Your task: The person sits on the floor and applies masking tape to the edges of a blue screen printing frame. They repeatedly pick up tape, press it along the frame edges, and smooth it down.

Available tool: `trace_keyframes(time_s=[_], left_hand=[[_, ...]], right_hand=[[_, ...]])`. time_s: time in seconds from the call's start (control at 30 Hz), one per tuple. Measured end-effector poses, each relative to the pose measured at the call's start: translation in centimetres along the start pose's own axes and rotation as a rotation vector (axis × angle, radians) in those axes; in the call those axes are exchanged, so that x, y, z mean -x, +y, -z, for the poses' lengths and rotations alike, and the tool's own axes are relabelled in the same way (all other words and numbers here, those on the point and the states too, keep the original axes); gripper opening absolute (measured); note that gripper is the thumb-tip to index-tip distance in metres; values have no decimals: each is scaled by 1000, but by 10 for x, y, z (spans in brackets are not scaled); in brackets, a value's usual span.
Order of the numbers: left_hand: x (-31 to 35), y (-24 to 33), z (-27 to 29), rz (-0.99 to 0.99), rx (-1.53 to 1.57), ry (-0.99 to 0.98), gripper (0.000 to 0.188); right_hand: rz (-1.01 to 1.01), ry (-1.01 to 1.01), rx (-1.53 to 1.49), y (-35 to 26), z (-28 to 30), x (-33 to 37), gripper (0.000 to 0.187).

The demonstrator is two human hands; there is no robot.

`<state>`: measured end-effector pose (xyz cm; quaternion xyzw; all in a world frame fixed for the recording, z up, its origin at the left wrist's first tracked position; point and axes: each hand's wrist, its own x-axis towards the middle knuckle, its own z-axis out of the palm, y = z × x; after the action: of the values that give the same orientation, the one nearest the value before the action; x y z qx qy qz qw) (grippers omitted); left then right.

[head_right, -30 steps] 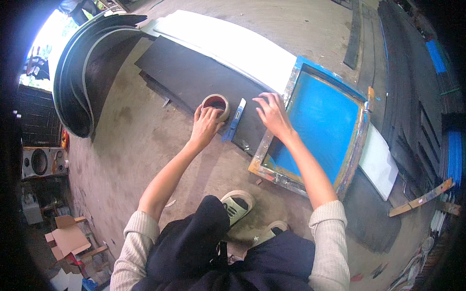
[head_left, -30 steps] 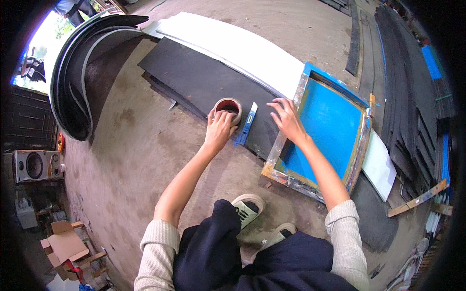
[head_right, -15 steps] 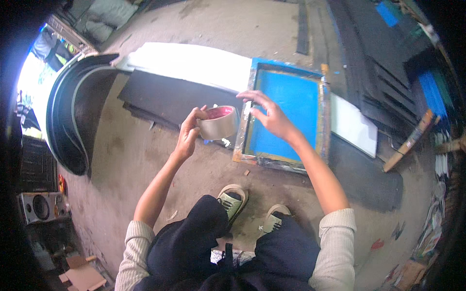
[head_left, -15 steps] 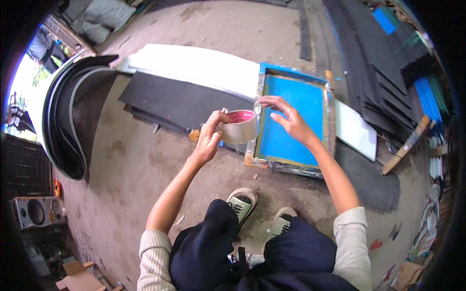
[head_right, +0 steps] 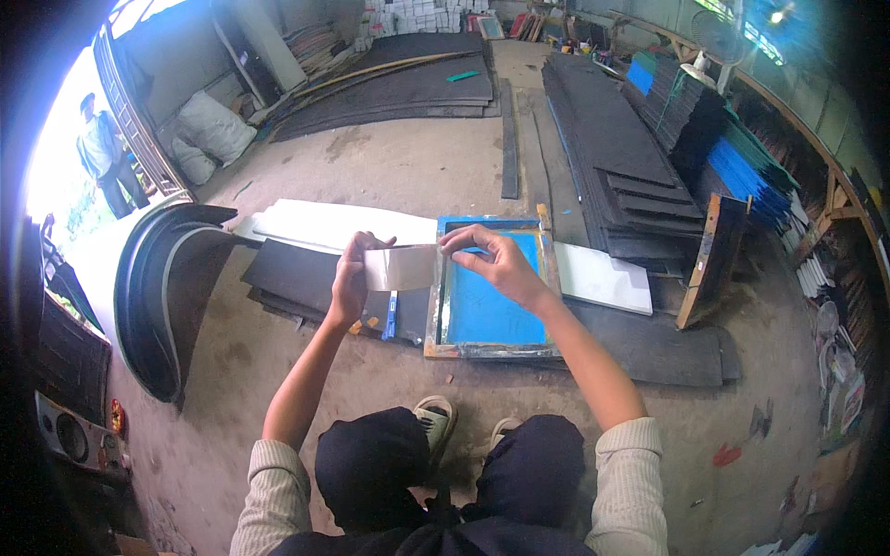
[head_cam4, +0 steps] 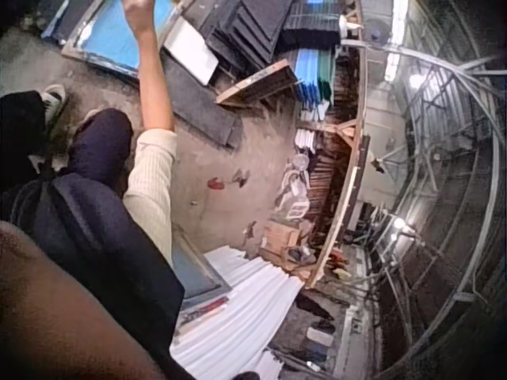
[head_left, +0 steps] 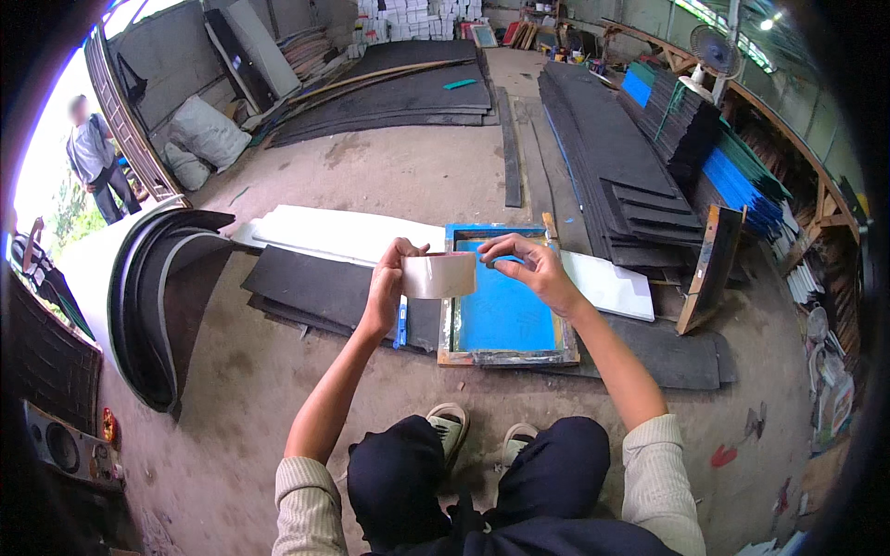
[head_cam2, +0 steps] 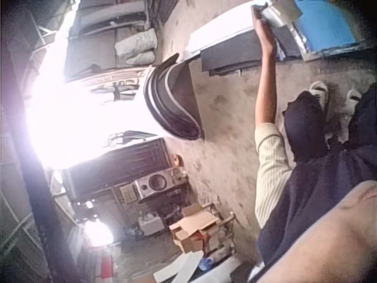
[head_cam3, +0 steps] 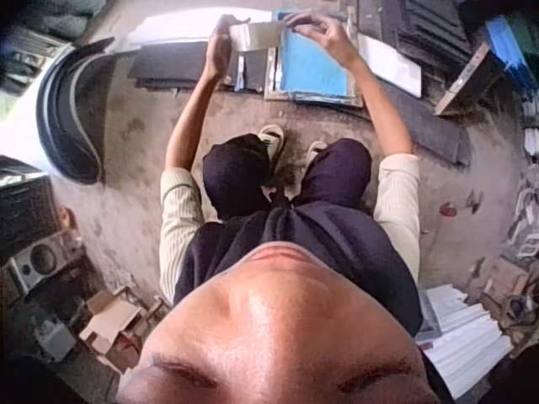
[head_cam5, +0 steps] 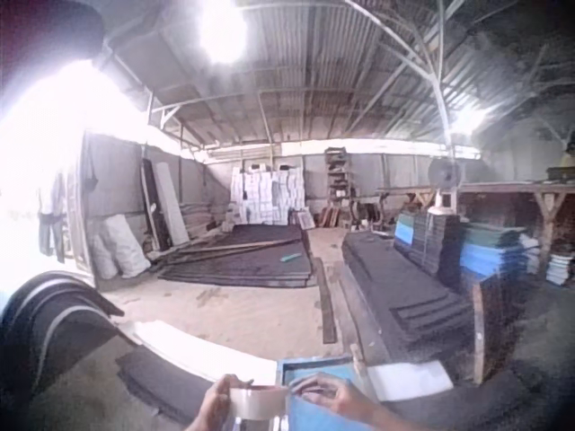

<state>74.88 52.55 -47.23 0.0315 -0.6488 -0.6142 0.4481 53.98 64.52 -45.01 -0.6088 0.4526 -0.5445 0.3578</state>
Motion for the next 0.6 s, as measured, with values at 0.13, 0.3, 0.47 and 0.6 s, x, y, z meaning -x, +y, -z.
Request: trace_keyframes(time_s=[0.13,0.3,0.47,0.6], left_hand=[[-1,5,-6,-35,-63,-28,21],[8,-2,-4,67,-320,27,26],[11,-12,-19,98,-408,18,26],[11,-40,-16,186,-497,-96,25]], right_hand=[[-178,15,-389,-15,-7,13,34],[-289,82,-513,-7,-16,26,45],[-326,299,-407,26,-14,33,25],[-376,453,-216,61,-6,38,17]])
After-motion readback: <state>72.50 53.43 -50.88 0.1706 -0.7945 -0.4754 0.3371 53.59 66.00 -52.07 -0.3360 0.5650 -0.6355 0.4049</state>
